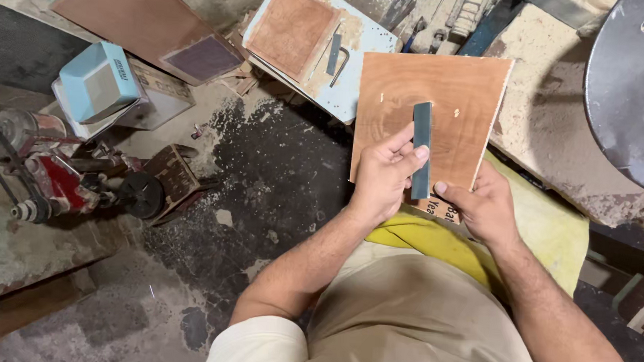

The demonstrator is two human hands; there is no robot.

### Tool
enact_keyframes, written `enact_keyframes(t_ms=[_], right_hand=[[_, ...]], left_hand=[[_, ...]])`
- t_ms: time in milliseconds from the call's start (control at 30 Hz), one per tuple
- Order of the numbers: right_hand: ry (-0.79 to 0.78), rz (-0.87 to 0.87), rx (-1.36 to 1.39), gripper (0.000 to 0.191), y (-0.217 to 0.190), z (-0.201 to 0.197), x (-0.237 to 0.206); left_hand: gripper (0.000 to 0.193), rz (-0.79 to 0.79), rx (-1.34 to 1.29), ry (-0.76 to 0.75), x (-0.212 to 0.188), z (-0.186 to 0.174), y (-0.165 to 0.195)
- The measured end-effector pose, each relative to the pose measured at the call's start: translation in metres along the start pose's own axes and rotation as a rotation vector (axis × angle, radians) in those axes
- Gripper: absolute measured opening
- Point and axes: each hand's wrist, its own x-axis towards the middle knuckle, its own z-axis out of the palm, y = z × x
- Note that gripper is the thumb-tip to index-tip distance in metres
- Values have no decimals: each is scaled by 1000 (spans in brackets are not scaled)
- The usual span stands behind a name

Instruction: The person cuts decorative shapes out of plywood boards on a scroll saw, guiding each board along the drawn pattern lines. They remove the cut pieces from the board, brush sawdust off the surface, stack the finished boards aside, and place a new marked board on the saw to continue cutting.

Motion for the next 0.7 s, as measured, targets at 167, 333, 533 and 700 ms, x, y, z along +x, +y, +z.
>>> enact_keyframes(t_ms=[167, 333, 533, 700], right_hand=[[-1, -5, 6, 49, -8, 1, 1], [0, -60, 51, 48, -14, -3, 3], [80, -78, -11, 48, -23, -7, 12], [83, -79, 183, 48, -29, -12, 19]], left_hand=[[55, 107, 120, 19, 4, 10, 1], [52, 286, 697, 40, 13, 4, 17], [47, 377, 792, 2, 35, 6, 30], [41, 97, -118, -228, 53, 26, 46]])
